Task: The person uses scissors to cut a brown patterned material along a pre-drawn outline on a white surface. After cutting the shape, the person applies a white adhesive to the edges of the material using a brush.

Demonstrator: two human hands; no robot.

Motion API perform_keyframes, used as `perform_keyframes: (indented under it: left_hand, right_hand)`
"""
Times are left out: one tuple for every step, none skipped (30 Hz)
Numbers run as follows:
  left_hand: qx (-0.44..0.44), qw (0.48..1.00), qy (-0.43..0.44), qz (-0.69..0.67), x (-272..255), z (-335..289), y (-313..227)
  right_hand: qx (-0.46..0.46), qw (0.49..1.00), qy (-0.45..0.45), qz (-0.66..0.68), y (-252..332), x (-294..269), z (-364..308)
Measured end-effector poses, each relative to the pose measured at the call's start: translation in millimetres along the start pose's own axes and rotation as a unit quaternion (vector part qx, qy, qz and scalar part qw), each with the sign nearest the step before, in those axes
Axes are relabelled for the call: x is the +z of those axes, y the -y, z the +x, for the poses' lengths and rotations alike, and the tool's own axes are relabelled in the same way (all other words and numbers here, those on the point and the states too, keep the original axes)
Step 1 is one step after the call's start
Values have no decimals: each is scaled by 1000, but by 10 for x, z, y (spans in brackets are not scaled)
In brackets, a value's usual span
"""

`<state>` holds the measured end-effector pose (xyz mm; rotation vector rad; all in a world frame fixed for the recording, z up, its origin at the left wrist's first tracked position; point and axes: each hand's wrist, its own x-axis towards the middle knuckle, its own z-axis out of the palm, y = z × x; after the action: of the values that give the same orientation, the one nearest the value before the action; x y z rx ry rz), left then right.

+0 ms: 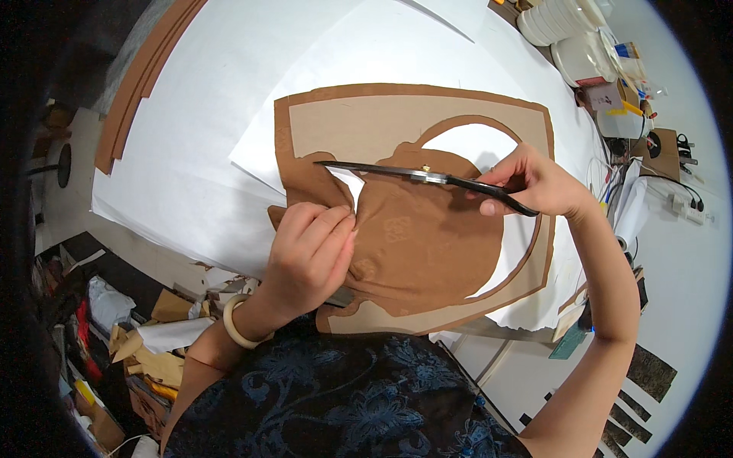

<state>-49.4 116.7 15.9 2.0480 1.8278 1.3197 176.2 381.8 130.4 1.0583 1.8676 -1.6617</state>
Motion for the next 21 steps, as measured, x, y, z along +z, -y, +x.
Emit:
perform_keyframes:
  left_hand:
    - [-1, 1000, 3, 0, 2, -18, 4]
    - [-1, 1000, 6, 0, 4, -30, 6]
    - [2, 1000, 5, 4, 4, -31, 6]
    - [6, 1000, 5, 7, 6, -30, 6]
    - [9, 1000, 5, 11, 7, -30, 6]
    - [12, 1000, 7, 15, 11, -35, 8]
    - [15, 1000, 9, 20, 17, -43, 11]
    - [18, 999, 11, 25, 20, -47, 12]
    - [18, 999, 12, 24, 18, -47, 13]
    - [18, 999, 13, 24, 17, -46, 14]
    - [19, 999, 14, 24, 16, -45, 14]
    - [18, 999, 13, 24, 15, -46, 15]
    - [18, 999, 12, 24, 17, -46, 14]
    - [17, 1000, 12, 24, 18, -46, 12]
    - [17, 999, 11, 25, 20, -47, 9]
    - [16, 999, 11, 27, 23, -47, 6]
    - [16, 999, 10, 28, 24, -48, 4]
    - [15, 999, 11, 30, 25, -51, 5]
    - [14, 999, 11, 32, 25, -55, 7]
    - [13, 999, 11, 34, 25, -58, 8]
    - [13, 999, 11, 33, 24, -56, 4]
  right_hand:
    - [3, 1000, -1, -2, 0, -27, 14]
    - [2, 1000, 6, -8, 17, -57, 29]
    - [1, 1000, 12, -14, 44, -91, 36]
    - [-1, 1000, 18, -20, 74, -121, 46]
    - [-3, 999, 24, -30, 106, -148, 61]
    - [-5, 999, 29, -41, 140, -173, 78]
    - [-8, 998, 35, -51, 167, -193, 95]
    - [-15, 998, 44, -47, 183, -207, 111]
    - [-17, 997, 50, -59, 191, -227, 134]
    - [-18, 996, 55, -70, 199, -249, 158]
    - [-20, 995, 61, -81, 205, -267, 178]
    - [-23, 994, 63, -89, 208, -282, 197]
    - [-25, 993, 64, -97, 206, -294, 215]
    - [-28, 992, 66, -105, 205, -300, 224]
    - [-30, 992, 60, -102, 212, -294, 240]
    - [-31, 993, 55, -100, 224, -281, 258]
    - [-33, 994, 49, -97, 230, -273, 271]
    - [-29, 995, 48, -86, 226, -270, 281]
    - [-25, 996, 47, -75, 217, -265, 293]
    - [-22, 997, 47, -64, 208, -262, 308]
    - [-21, 997, 48, -63, 203, -261, 307]
